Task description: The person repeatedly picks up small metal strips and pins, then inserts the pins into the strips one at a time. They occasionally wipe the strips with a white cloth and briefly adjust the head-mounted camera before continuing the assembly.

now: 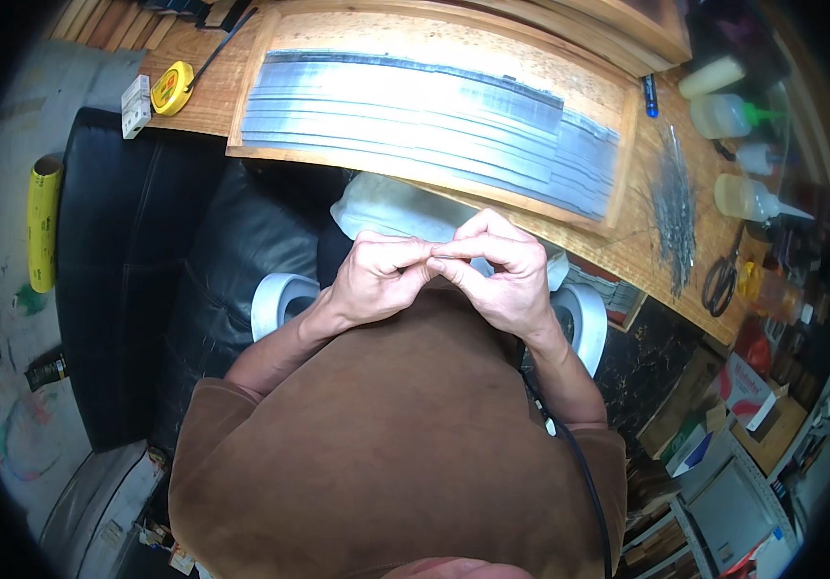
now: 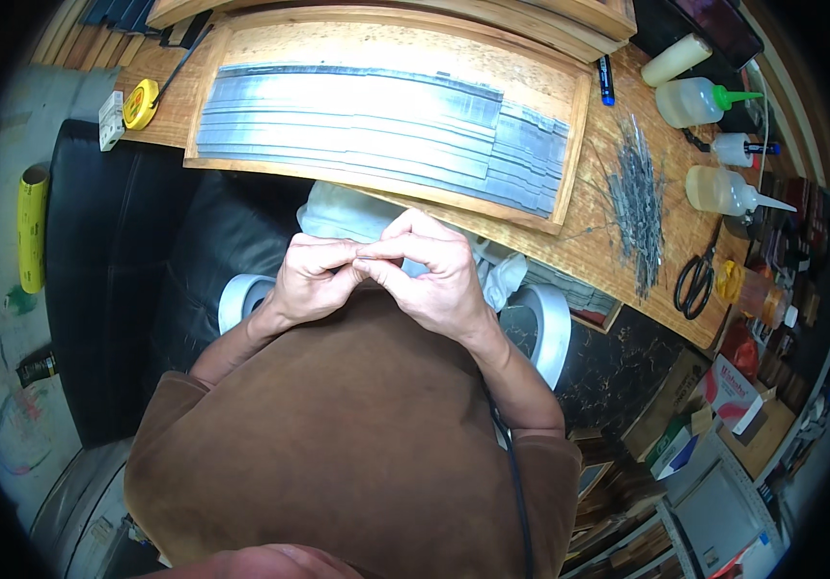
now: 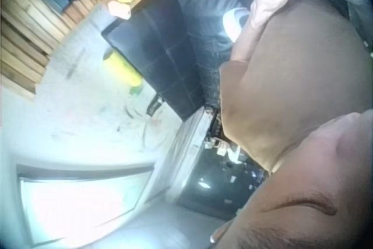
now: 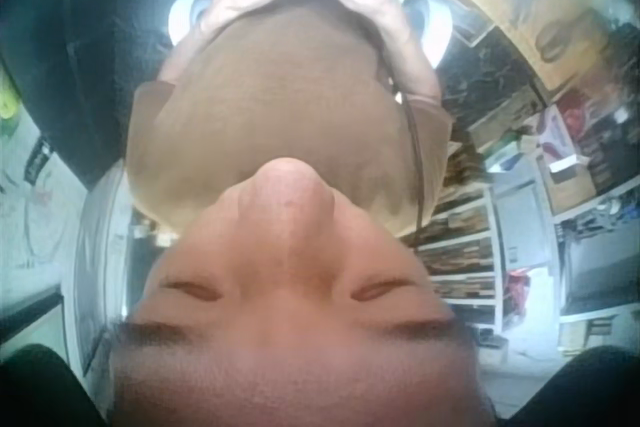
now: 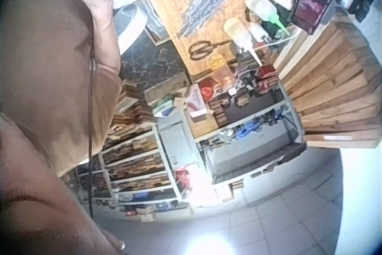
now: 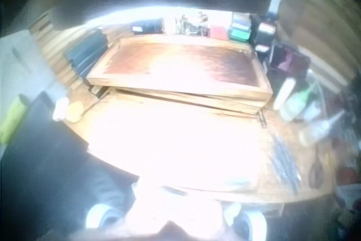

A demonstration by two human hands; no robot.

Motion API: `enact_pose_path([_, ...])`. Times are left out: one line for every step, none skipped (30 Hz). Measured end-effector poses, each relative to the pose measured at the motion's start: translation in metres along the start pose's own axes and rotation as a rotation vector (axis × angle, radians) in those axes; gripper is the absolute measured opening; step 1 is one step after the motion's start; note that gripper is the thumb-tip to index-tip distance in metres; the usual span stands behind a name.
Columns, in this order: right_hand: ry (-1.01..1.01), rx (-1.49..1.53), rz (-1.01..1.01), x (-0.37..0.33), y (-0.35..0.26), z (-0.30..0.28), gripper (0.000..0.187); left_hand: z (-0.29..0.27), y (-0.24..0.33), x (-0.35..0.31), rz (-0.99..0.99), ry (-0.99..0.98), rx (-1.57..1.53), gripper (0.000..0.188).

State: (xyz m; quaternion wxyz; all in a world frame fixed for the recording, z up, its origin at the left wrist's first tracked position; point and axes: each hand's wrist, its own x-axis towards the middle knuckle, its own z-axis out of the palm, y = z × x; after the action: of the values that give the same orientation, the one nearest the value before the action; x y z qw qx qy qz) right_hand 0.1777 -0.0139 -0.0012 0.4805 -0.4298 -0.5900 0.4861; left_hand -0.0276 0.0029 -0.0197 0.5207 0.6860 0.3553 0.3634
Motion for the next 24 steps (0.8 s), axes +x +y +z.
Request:
enact_pose_path([-0.003, 0.011, 0.006, -0.0002, 0.0004, 0.0002, 0.017, 0.0, -0.0006, -0.0007, -0.003, -0.002, -0.006, 0.016])
enact_pose_path([-0.007, 0.021, 0.011, -0.0005, 0.0009, -0.0001, 0.016, 0.0009, -0.0004, -0.0007, 0.005, 0.009, -0.012, 0.016])
enact_pose_path([-0.014, 0.033, 0.019, -0.0005, 0.0017, -0.0006, 0.016, 0.0022, 0.0, -0.0003, 0.013, 0.02, -0.018, 0.016])
enact_pose_path([-0.021, 0.046, 0.028, -0.0001, 0.0026, -0.0011, 0.015, 0.0029, 0.0004, -0.0002, 0.021, 0.032, -0.024, 0.016])
enact_pose_path([-0.027, 0.058, 0.036, 0.0, 0.0033, -0.0016, 0.015, 0.0022, 0.0005, -0.0005, 0.013, 0.02, -0.01, 0.016])
enact_pose_path([-0.028, 0.057, 0.033, 0.0, 0.0039, -0.0021, 0.015, 0.0009, 0.0007, -0.001, 0.005, 0.009, 0.005, 0.015])
enact_pose_path([-0.03, 0.056, 0.03, -0.0001, 0.0043, -0.0025, 0.016, 0.0002, 0.001, -0.0013, -0.003, -0.003, 0.02, 0.015])
enact_pose_path([-0.032, 0.056, 0.026, 0.0, 0.0047, -0.0027, 0.017, 0.0006, 0.0016, -0.0012, 0.001, 0.005, 0.024, 0.015])
enact_pose_path([-0.03, 0.048, 0.023, 0.0003, 0.0048, -0.0028, 0.017, 0.0016, 0.0026, -0.0012, 0.005, 0.013, 0.029, 0.015])
enact_pose_path([-0.028, 0.04, 0.02, 0.0006, 0.0047, -0.0029, 0.017, 0.002, 0.0033, -0.0011, 0.009, 0.021, 0.033, 0.016])
enact_pose_path([-0.026, 0.031, 0.016, 0.0008, 0.0044, -0.0031, 0.017, 0.0009, 0.0036, -0.0014, -0.014, 0.001, 0.051, 0.017])
enact_pose_path([-0.024, 0.02, 0.004, 0.0013, 0.0036, -0.0035, 0.018, -0.0011, 0.0039, -0.002, -0.037, -0.02, 0.068, 0.02])
enact_pose_path([-0.021, 0.009, -0.009, 0.0019, 0.0023, -0.004, 0.018, -0.0023, 0.0043, -0.0021, -0.06, -0.04, 0.085, 0.022])
enact_pose_path([-0.019, -0.003, -0.021, 0.0022, 0.0016, -0.0042, 0.019, -0.0017, 0.0051, -0.001, -0.029, -0.025, 0.081, 0.019])
enact_pose_path([-0.016, -0.009, -0.027, 0.0021, 0.0014, -0.004, 0.019, -0.0004, 0.0061, 0.001, 0.002, -0.009, 0.077, 0.016])
enact_pose_path([-0.013, -0.015, -0.033, 0.0018, 0.0012, -0.0037, 0.019, 0.0007, 0.0065, 0.0022, 0.033, 0.007, 0.072, 0.014])
enact_pose_path([-0.009, -0.02, -0.04, 0.0015, 0.0009, -0.0034, 0.019, 0.0012, 0.0063, 0.0027, 0.038, 0.014, 0.065, 0.013])
enact_pose_path([-0.01, -0.019, -0.034, 0.0012, 0.0004, -0.0032, 0.019, 0.0017, 0.0061, 0.0029, 0.043, 0.021, 0.058, 0.012])
enact_pose_path([-0.011, -0.019, -0.028, 0.001, -0.0004, -0.0031, 0.018, 0.0018, 0.0057, 0.003, 0.049, 0.028, 0.051, 0.011])
enact_pose_path([-0.011, -0.018, -0.022, 0.0009, -0.0014, -0.003, 0.017, 0.0012, 0.0042, 0.0026, 0.046, 0.017, 0.053, 0.01])
enact_pose_path([-0.006, -0.032, -0.017, 0.0007, -0.0027, -0.0027, 0.017, 0.0, 0.0017, 0.0016, 0.044, 0.006, 0.055, 0.01])
enact_pose_path([0.0, -0.046, -0.013, 0.0005, -0.0041, -0.0021, 0.018, -0.0007, 0.0004, 0.0009, 0.041, -0.006, 0.057, 0.009])
enact_pose_path([0.006, -0.06, -0.008, 0.0003, -0.0047, -0.0016, 0.018, -0.0008, 0.0008, 0.001, 0.032, -0.008, 0.058, 0.009])
enact_pose_path([0.012, -0.052, -0.016, 0.0, -0.0044, -0.0014, 0.019, -0.0011, 0.0015, 0.0011, 0.022, -0.01, 0.059, 0.008])
